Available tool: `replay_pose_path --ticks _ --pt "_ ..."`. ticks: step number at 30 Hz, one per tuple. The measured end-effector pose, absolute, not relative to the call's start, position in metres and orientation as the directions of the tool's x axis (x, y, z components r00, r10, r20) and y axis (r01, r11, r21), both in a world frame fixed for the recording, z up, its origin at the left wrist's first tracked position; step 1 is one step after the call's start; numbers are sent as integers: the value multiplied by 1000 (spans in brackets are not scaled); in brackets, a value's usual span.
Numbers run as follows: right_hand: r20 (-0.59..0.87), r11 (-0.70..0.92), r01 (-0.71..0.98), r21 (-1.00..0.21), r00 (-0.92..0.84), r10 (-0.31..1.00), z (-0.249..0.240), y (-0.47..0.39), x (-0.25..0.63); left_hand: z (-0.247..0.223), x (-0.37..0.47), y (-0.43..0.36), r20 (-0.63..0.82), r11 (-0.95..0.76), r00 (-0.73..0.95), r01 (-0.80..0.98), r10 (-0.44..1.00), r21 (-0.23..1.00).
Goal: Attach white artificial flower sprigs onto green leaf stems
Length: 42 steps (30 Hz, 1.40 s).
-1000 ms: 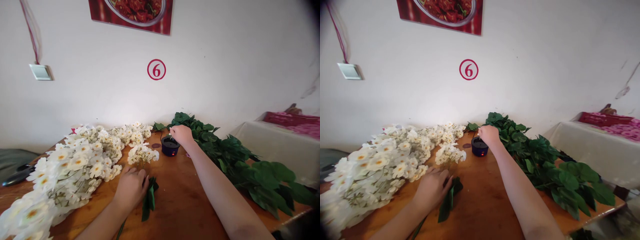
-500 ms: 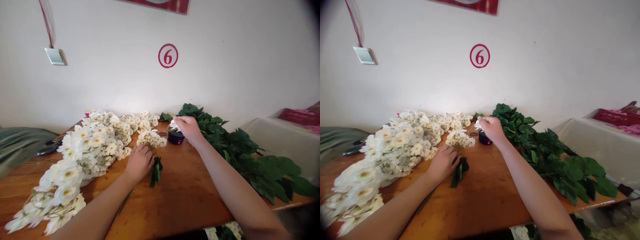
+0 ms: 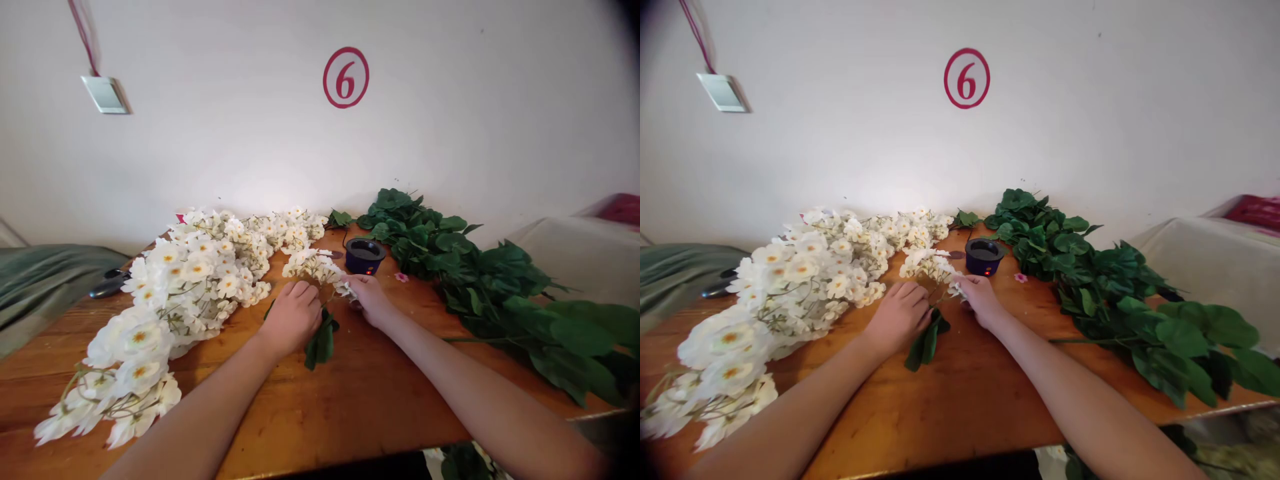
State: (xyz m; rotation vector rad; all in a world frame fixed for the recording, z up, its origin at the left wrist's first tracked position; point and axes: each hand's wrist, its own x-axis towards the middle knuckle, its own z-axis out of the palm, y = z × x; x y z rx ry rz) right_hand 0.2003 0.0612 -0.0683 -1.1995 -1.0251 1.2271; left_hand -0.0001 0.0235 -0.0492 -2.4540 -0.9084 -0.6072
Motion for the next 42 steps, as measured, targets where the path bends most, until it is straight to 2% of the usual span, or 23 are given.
replay_pose_path --ticks 15,25,40,42 --pt "-98 -86 -127 -988 89 991 -72 67 204 -47 -4 26 554 -749 688 642 468 -164" --pt "-108 -94 -132 -987 102 989 -70 67 203 -48 -2 26 547 -716 668 678 505 -167" --pt "-76 -69 -79 -994 85 993 -74 66 205 -49 -3 27 527 -736 690 656 497 -165" --pt "-19 -15 -43 -999 90 996 -73 65 206 -49 -4 26 516 -754 708 635 482 -167"
